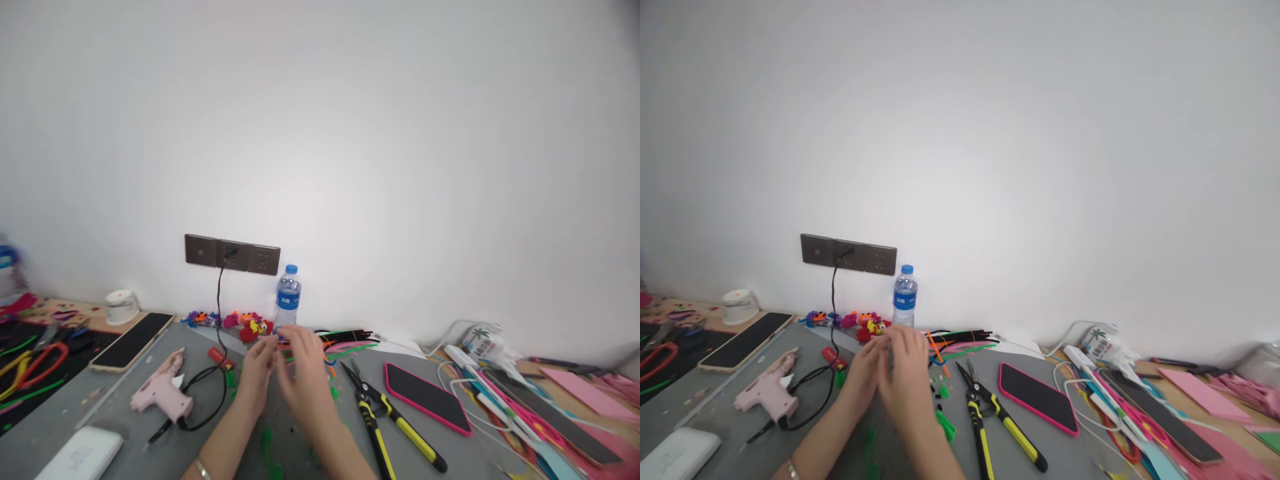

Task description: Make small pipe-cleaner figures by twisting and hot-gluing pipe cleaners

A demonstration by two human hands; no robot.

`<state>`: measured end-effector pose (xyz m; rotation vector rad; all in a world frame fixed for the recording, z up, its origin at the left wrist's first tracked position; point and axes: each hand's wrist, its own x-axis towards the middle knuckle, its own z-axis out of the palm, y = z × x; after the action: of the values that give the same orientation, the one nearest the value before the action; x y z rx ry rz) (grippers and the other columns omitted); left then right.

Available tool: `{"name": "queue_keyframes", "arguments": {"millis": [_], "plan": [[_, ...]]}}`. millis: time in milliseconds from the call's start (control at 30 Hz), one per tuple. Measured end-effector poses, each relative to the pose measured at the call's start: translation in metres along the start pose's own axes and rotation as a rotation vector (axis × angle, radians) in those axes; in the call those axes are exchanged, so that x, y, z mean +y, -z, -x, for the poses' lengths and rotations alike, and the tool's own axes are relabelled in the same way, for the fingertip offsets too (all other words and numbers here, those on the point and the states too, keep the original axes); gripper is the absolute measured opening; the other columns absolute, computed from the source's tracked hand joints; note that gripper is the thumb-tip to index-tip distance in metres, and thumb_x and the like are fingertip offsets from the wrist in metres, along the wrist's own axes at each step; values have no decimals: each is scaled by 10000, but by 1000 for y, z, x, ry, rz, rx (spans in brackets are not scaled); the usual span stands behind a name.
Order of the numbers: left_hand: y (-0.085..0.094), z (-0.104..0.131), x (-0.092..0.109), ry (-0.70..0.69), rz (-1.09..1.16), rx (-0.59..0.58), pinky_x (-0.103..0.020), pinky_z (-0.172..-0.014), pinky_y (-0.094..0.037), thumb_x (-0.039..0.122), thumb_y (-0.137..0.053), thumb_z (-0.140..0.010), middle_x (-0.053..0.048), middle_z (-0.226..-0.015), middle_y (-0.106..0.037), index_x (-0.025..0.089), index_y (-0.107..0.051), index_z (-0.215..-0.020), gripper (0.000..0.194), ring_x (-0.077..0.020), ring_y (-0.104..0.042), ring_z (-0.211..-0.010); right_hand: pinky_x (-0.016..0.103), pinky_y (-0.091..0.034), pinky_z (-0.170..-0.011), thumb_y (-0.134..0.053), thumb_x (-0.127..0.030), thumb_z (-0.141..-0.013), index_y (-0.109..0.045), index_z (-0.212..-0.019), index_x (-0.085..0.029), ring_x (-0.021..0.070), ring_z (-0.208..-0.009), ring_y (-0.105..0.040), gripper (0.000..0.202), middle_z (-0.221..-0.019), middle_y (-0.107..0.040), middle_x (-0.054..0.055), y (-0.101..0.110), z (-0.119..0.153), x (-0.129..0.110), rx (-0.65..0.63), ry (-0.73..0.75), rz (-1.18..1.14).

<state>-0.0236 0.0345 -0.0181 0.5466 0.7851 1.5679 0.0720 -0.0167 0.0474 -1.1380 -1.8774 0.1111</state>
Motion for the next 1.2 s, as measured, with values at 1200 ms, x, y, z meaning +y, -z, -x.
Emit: {"name": "queue_keyframes", "arguments": {"millis": [1200], "plan": [[-4, 8, 8, 53, -49, -44, -178, -495, -363, 377, -853, -566, 79, -557, -446, 158, -603, -613, 336, -66, -390, -520, 205, -329, -521, -453, -232, -884, -573, -861, -193, 128, -536, -507, 128, -607, -526, -34, -7, 39, 50, -106, -330, -312]]}}
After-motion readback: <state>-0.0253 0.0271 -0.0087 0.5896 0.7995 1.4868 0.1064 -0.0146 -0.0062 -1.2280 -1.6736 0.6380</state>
